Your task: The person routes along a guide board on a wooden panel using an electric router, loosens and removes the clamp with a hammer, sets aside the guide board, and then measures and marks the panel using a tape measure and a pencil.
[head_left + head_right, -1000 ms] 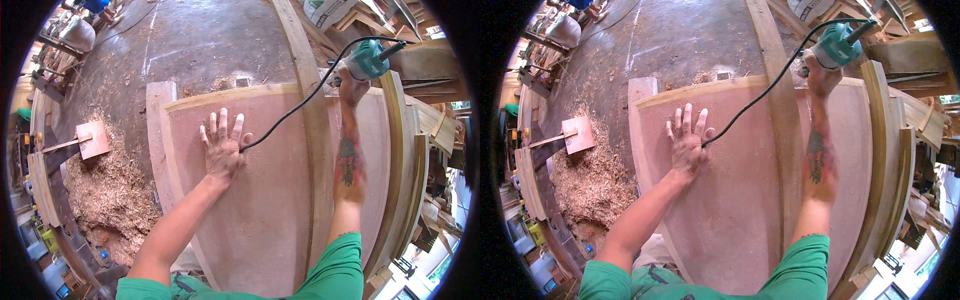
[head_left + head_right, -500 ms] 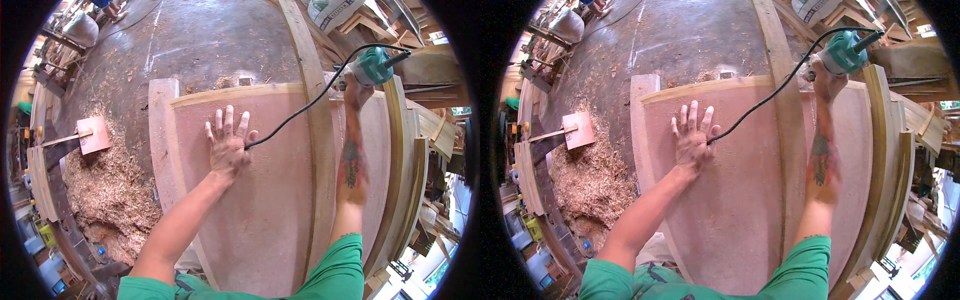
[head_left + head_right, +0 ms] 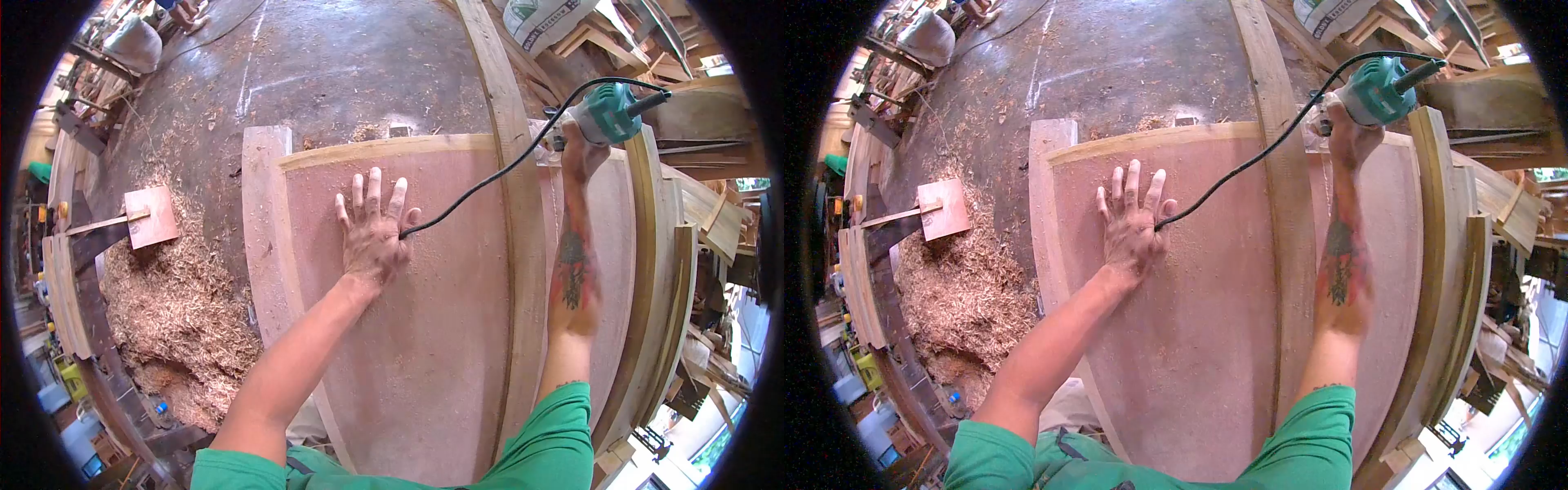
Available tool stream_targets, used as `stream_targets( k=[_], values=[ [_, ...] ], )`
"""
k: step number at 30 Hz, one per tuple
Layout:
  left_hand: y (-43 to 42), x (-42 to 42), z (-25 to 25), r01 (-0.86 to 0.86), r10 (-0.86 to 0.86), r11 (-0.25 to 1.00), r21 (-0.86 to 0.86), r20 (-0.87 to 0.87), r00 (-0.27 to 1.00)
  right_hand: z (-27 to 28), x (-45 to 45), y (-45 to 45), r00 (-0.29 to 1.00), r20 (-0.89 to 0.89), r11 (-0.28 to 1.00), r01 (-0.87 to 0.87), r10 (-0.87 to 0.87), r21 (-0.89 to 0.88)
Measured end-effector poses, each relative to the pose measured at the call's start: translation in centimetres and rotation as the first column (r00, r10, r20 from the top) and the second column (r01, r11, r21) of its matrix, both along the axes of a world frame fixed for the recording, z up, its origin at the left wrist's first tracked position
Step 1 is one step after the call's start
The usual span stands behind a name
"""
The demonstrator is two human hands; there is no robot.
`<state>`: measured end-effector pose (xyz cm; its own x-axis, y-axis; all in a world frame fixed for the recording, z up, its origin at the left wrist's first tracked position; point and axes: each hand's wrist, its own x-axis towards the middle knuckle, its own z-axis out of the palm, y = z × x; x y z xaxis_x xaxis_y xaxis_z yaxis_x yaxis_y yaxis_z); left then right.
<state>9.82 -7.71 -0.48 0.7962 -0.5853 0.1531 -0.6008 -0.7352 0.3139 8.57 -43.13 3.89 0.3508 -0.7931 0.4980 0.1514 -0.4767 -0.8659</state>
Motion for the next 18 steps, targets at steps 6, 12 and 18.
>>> stream_targets(
  k=[6, 12, 18],
  values=[
    [0.0, -0.2, 0.0, -0.011, 0.011, 1.000, -0.017, -0.009, 1.000, -0.3, -0.7, 0.2, 1.000, -0.007, 1.000, -0.014, 0.014, -0.006],
    [-0.1, -0.1, -0.1, -0.017, 0.016, 1.000, 0.009, 0.028, 0.999, 0.3, -1.1, 0.7, 0.999, -0.034, 0.999, -0.005, 0.006, 0.042],
    [0.0, 0.0, 0.2, 0.000, 0.000, 1.000, 0.002, -0.030, 1.000, 0.6, -1.1, 1.2, 1.000, -0.001, 1.000, -0.013, 0.013, 0.016]
  ],
)
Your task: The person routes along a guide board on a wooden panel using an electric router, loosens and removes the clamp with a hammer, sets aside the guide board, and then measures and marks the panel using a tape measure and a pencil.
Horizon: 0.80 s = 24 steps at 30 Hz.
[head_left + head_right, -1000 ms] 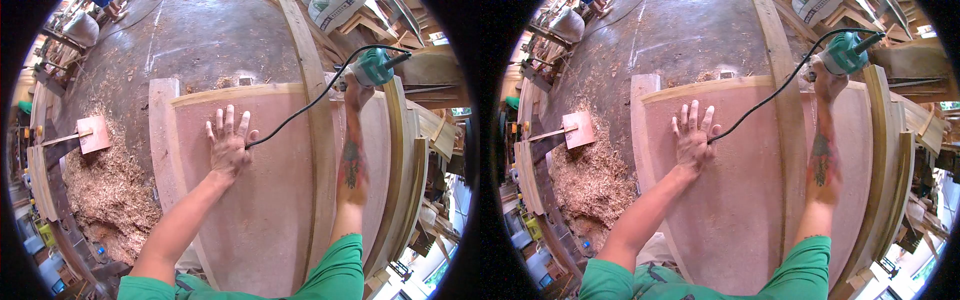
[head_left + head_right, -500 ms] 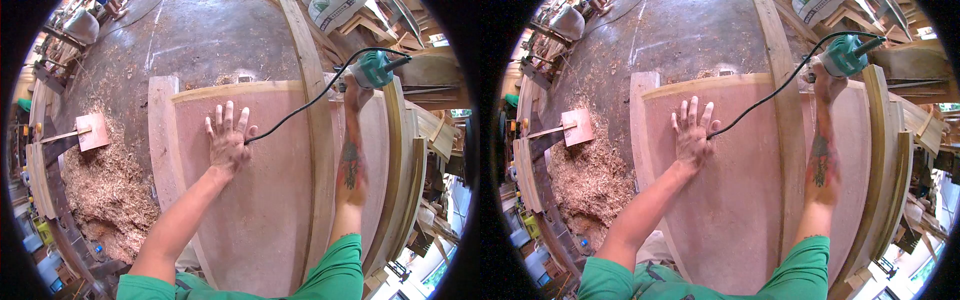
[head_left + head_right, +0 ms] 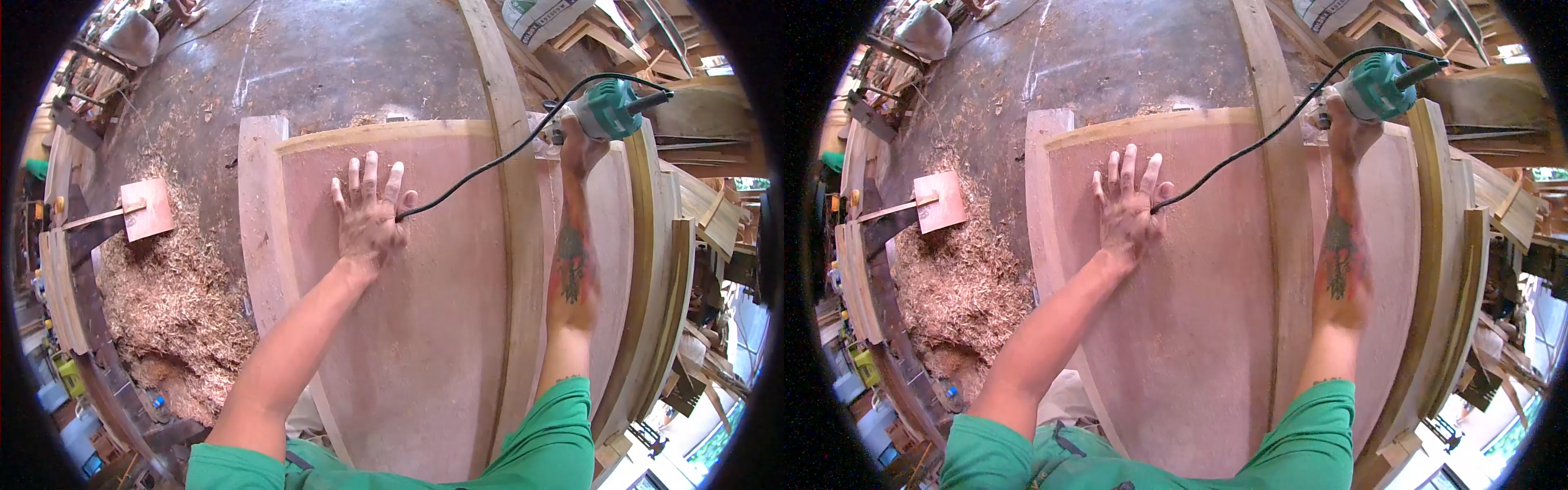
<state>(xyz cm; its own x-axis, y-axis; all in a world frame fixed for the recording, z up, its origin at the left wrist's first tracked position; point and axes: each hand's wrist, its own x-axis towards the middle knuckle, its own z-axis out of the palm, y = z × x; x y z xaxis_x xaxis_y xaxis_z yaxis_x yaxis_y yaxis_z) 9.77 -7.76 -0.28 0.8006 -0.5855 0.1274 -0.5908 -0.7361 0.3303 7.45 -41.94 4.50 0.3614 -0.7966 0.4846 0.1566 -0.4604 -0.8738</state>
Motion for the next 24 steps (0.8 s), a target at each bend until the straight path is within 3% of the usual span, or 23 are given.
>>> stream_targets(
  k=[19, 24],
  values=[
    [0.0, 0.0, 0.0, -0.020, 0.020, 1.000, 0.000, 0.009, 1.000, -0.6, -1.1, -0.5, 0.995, -0.075, 0.998, 0.060, -0.061, -0.018],
    [0.0, 0.0, -0.4, -0.027, 0.028, 1.000, -0.008, 0.036, 0.999, -0.5, -1.5, 0.0, 1.000, -0.021, 1.000, 0.003, -0.003, 0.017]
  ],
)
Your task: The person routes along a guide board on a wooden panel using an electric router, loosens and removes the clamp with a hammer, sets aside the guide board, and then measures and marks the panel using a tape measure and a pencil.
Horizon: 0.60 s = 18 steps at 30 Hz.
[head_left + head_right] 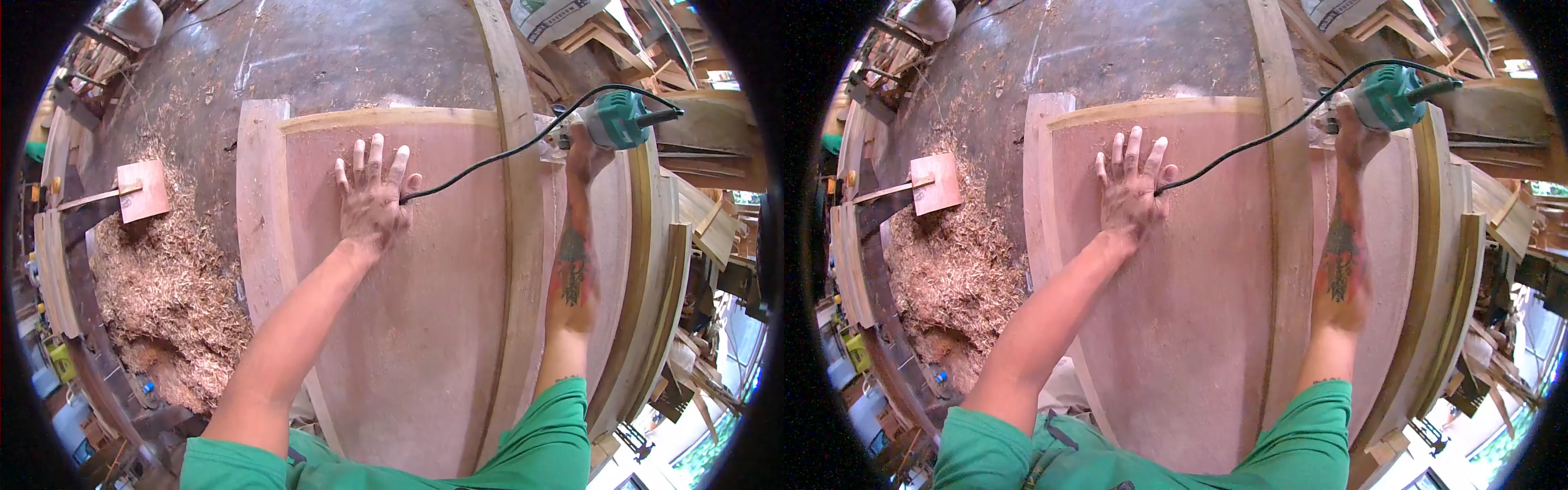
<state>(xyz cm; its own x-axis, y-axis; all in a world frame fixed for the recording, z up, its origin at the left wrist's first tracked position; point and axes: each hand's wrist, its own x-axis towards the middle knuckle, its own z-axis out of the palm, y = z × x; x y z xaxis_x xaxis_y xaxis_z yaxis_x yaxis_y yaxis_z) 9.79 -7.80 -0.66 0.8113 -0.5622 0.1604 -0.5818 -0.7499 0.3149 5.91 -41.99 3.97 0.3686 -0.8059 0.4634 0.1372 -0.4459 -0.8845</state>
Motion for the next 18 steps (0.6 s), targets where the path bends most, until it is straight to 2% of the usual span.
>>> stream_targets(
  k=[5, 7, 10, 12, 18],
  values=[
    [-0.2, 0.0, -0.1, -0.015, 0.015, 0.999, 0.028, 0.001, 1.000, 0.3, -1.4, 1.0, 1.000, -0.004, 0.999, 0.002, -0.002, -0.053],
    [-0.1, 0.0, 0.1, -0.012, 0.012, 0.999, 0.043, 0.008, 1.000, 1.4, -2.3, 2.6, 1.000, -0.017, 0.996, 0.005, -0.004, 0.088],
    [-0.1, 0.1, -0.1, -0.005, 0.003, 0.997, 0.082, 0.027, 1.000, 0.3, -3.5, 1.8, 0.999, -0.019, 1.000, 0.030, -0.031, -0.007],
    [-0.1, 0.1, -0.3, -0.018, 0.014, 0.997, 0.082, 0.039, 0.999, -0.1, -4.1, 1.5, 1.000, 0.002, 1.000, 0.030, -0.030, 0.007],
    [-0.2, 0.1, -0.4, -0.022, 0.020, 0.999, 0.041, 0.040, 0.999, -0.4, -5.6, 1.6, 0.992, -0.120, 1.000, 0.022, -0.025, -0.021]
  ],
)
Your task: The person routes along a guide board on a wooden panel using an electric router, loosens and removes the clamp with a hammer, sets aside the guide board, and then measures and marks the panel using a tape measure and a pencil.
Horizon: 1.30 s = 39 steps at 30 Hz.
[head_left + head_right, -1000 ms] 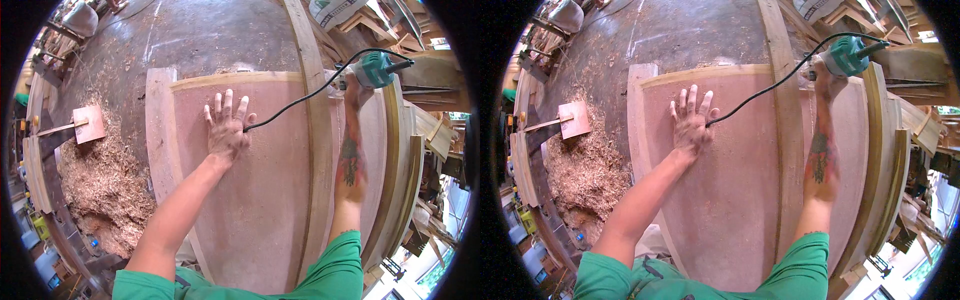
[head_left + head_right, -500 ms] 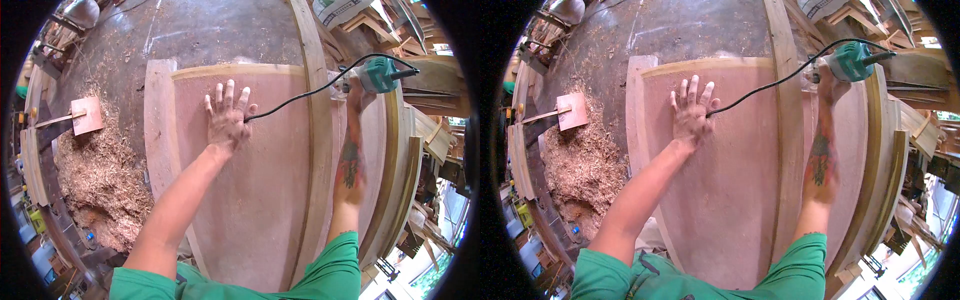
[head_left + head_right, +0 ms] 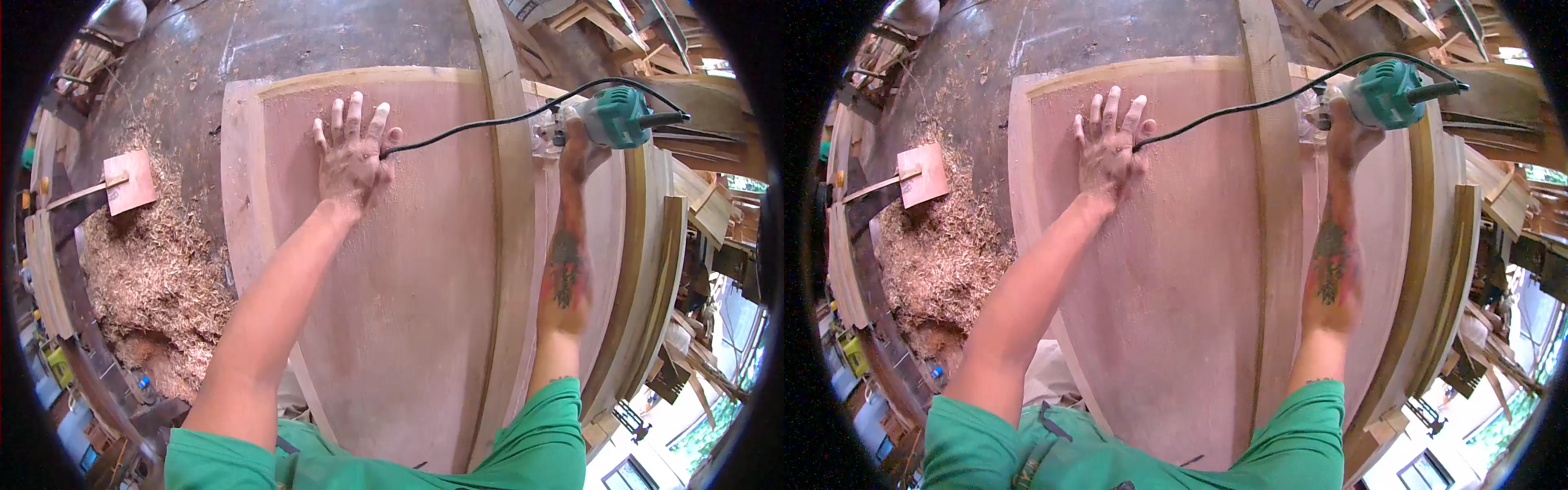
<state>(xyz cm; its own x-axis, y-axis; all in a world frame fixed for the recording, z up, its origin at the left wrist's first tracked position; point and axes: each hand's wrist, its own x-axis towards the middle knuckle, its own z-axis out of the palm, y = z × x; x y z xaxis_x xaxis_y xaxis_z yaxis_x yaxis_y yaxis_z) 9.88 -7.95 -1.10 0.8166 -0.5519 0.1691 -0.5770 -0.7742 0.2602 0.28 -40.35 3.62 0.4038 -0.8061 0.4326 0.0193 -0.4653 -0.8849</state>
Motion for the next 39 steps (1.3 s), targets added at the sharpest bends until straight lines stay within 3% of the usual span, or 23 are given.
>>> stream_targets(
  k=[6, 14, 32, 35, 39],
  values=[
    [-0.1, 0.2, -0.5, -0.010, 0.009, 1.000, 0.028, 0.030, 1.000, 0.4, -1.1, 1.1, 1.000, 0.013, 0.998, 0.011, -0.011, 0.055],
    [0.1, 0.3, -0.6, 0.009, -0.010, 0.999, 0.040, 0.030, 1.000, -0.2, -2.6, 1.4, 0.991, 0.119, 0.998, 0.057, -0.055, -0.012],
    [-0.2, 0.9, -1.3, -0.007, 0.004, 0.999, 0.034, 0.097, 0.995, 0.1, -6.3, 3.2, 0.993, 0.110, 0.997, 0.042, -0.048, 0.064],
    [-0.3, 1.1, -1.9, -0.014, 0.009, 0.999, 0.031, 0.151, 0.988, -0.1, -7.3, 2.9, 0.996, 0.085, 0.999, 0.019, -0.015, -0.040],
    [-0.5, 1.1, -1.3, -0.025, 0.023, 1.000, 0.010, 0.127, 0.992, 0.4, -8.4, 3.8, 0.994, 0.103, 1.000, -0.018, 0.018, 0.003]
  ],
)
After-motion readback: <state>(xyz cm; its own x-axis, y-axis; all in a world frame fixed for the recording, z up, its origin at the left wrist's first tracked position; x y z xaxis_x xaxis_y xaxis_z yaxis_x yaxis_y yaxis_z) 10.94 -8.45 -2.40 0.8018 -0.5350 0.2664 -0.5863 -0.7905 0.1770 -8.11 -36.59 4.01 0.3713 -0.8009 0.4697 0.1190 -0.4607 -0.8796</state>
